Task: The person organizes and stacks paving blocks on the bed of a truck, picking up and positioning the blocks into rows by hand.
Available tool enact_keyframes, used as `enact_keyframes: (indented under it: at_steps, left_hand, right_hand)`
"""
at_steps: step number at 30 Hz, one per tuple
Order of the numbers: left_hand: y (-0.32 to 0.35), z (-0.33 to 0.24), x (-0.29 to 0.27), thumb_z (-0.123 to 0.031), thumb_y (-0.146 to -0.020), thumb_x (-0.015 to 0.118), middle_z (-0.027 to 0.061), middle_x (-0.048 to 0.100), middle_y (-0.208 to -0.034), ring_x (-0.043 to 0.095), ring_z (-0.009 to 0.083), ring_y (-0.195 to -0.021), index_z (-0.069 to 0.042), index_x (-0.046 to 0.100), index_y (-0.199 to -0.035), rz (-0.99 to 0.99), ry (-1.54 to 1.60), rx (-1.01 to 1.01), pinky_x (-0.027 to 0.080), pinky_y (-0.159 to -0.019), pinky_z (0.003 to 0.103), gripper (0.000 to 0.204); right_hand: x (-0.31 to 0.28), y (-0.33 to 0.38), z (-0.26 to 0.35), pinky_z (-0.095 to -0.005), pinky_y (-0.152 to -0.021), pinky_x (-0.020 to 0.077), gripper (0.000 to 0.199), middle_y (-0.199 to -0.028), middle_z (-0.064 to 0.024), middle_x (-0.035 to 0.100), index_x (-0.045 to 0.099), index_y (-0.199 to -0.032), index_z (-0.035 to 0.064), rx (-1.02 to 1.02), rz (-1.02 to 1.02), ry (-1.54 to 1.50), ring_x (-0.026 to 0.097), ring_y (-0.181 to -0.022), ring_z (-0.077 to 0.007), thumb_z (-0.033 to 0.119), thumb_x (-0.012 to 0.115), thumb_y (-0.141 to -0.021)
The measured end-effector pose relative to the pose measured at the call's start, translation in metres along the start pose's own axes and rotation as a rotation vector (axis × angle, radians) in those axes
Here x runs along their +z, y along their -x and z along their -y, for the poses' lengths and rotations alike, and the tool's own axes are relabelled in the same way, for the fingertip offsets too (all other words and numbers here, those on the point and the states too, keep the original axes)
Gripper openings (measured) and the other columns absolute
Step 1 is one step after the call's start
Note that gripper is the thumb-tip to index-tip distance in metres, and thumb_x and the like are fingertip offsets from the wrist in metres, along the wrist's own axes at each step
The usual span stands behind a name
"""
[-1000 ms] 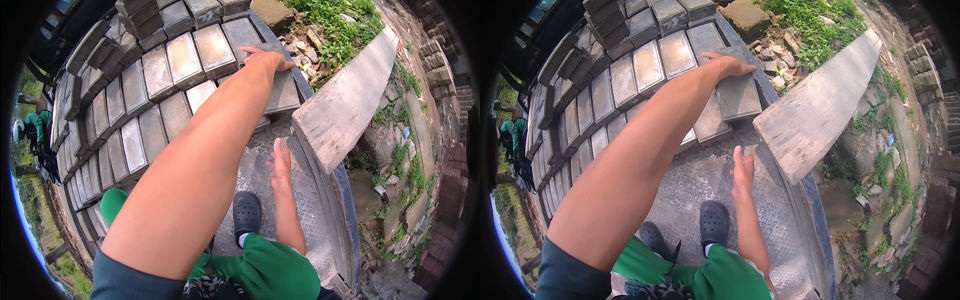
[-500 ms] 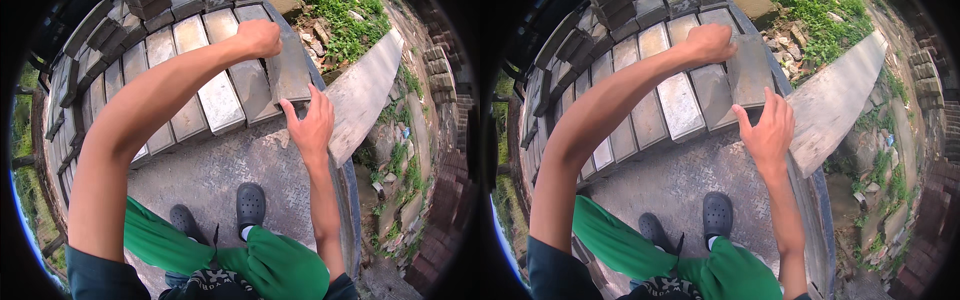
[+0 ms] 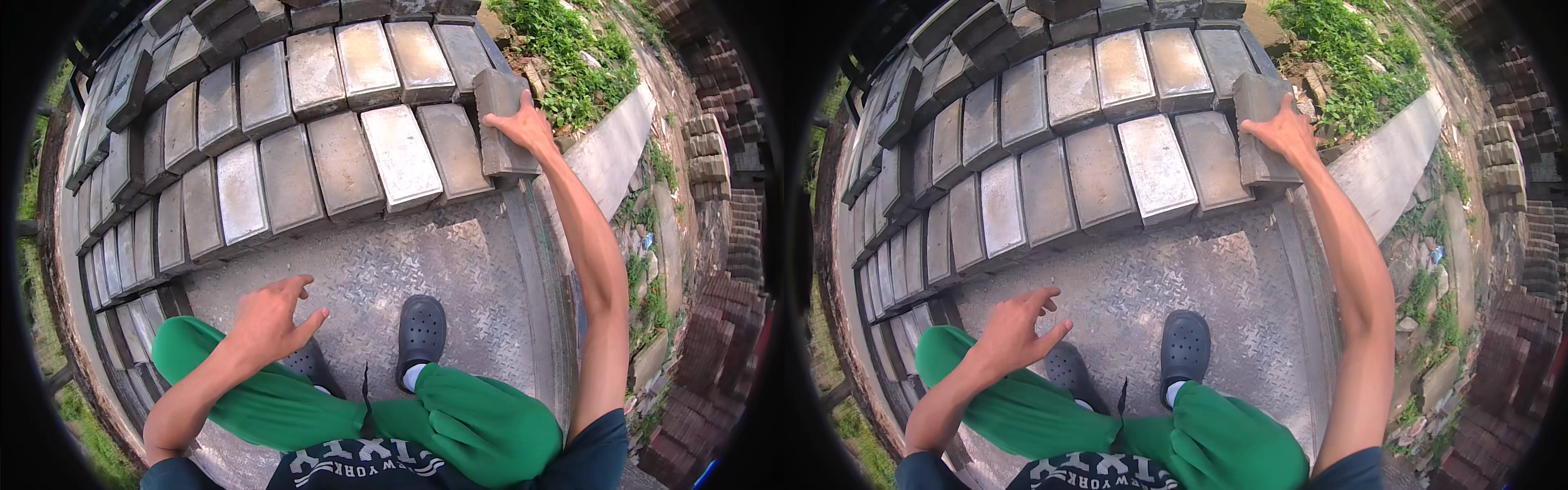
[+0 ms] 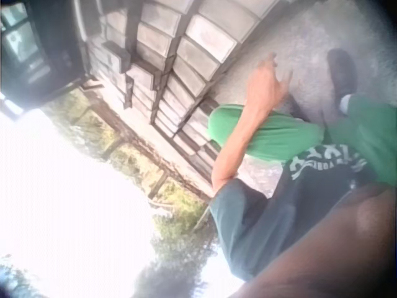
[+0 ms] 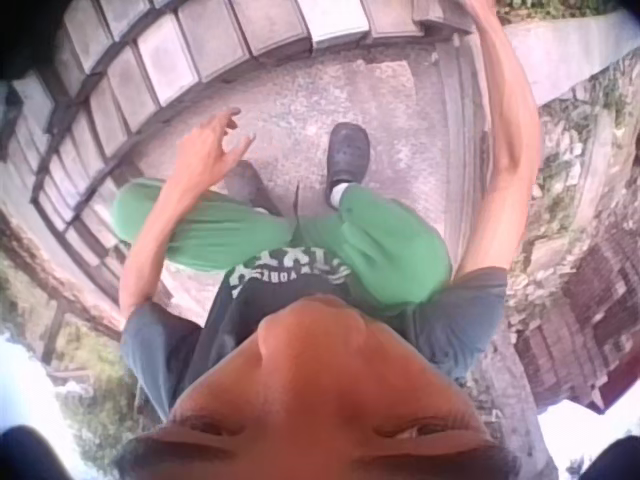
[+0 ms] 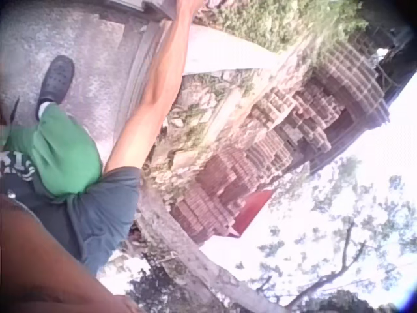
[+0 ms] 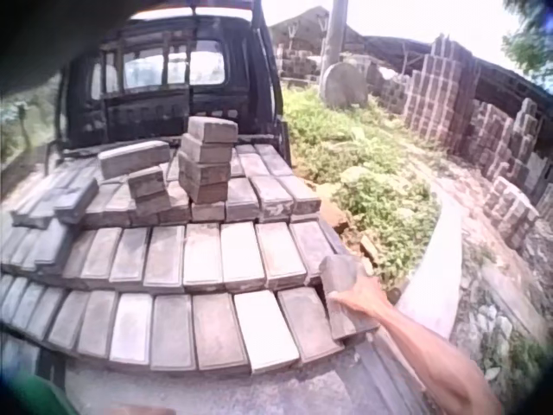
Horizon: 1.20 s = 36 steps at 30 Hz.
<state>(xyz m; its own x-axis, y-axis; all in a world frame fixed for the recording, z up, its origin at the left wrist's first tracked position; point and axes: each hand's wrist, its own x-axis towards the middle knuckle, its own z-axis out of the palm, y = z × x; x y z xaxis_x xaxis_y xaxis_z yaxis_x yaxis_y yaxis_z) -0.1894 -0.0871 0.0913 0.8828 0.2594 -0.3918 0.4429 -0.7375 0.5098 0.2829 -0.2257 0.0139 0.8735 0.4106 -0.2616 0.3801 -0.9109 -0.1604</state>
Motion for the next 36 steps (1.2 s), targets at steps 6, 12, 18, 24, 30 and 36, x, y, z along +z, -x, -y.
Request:
enact_keyframes:
  at_steps: [6, 12, 18, 24, 30, 36]
  left_hand:
    - [0.026, 0.025, -0.011, -0.030, -0.085, 0.072, 0.0144, 0.070, -0.092, 0.069, 0.0291, -0.081, 0.000, 0.060, -0.117, -0.183, 0.109, -0.207, 0.055, -0.071, 0.039, 0.046]
    - [0.024, 0.022, -0.015, -0.030, -0.085, 0.071, 0.0139, 0.071, -0.092, 0.070, 0.0262, -0.080, 0.001, 0.061, -0.115, -0.090, 0.190, -0.196, 0.056, -0.069, 0.036, 0.044]
    - [-0.021, -0.012, 0.043, -0.053, -0.079, 0.075, 0.0171, 0.068, -0.107, 0.068, 0.0277, -0.098, 0.003, 0.056, -0.127, 0.437, 0.472, -0.213, 0.054, -0.087, 0.039, 0.076]
    - [-0.095, -0.115, 0.160, -0.057, -0.065, 0.084, 0.0376, 0.036, -0.140, 0.042, 0.0445, -0.133, 0.008, 0.003, -0.147, 0.461, 0.700, -0.061, 0.038, -0.110, 0.044, 0.132]
    - [-0.152, -0.152, 0.239, -0.045, -0.062, 0.089, 0.0374, 0.038, -0.139, 0.043, 0.0427, -0.132, 0.007, 0.009, -0.144, 0.382, 0.865, -0.054, 0.035, -0.111, 0.044, 0.126]
    - [-0.216, -0.130, 0.284, -0.015, -0.069, 0.086, 0.0295, 0.043, -0.137, 0.045, 0.0329, -0.130, 0.000, 0.009, -0.147, 0.314, 1.252, -0.048, 0.037, -0.109, 0.043, 0.110]
  right_hand:
    - [-0.028, 0.029, 0.014, -0.0398, -0.098, 0.0468, 0.123, -0.124, -0.0282, 0.060, 0.026, -0.151, -0.0031, -0.143, 0.068, 0.039, 0.061, -0.112, -0.0387, 0.059, 0.073, -0.055]
    - [-0.044, 0.102, 0.036, -0.0425, -0.092, 0.0481, 0.115, -0.113, -0.0290, 0.058, 0.035, -0.147, -0.0032, -0.277, -0.152, 0.007, 0.058, -0.106, -0.0391, 0.054, 0.080, -0.059]
    - [-0.010, 0.218, 0.015, -0.0424, -0.099, 0.0420, 0.112, -0.118, -0.0249, 0.051, 0.033, -0.148, -0.0027, -0.153, -0.053, -0.450, 0.054, -0.111, -0.0370, 0.048, 0.083, -0.062]
    - [0.097, 0.276, -0.036, -0.0439, -0.103, 0.0410, 0.108, -0.131, -0.0286, 0.050, 0.032, -0.146, -0.0007, 0.198, -0.137, -0.692, 0.053, -0.120, -0.0370, 0.037, 0.087, -0.062]
    - [0.107, 0.263, -0.079, -0.0486, -0.106, 0.0348, 0.102, -0.132, -0.0289, 0.045, 0.029, -0.139, -0.0025, 0.437, -0.289, -0.620, 0.044, -0.125, -0.0427, 0.037, 0.086, -0.064]
    - [0.142, 0.244, -0.097, -0.0508, -0.107, 0.0331, 0.088, -0.136, -0.0300, 0.042, 0.031, -0.138, -0.0032, 0.172, -0.443, -0.668, 0.041, -0.128, -0.0437, 0.030, 0.081, -0.074]
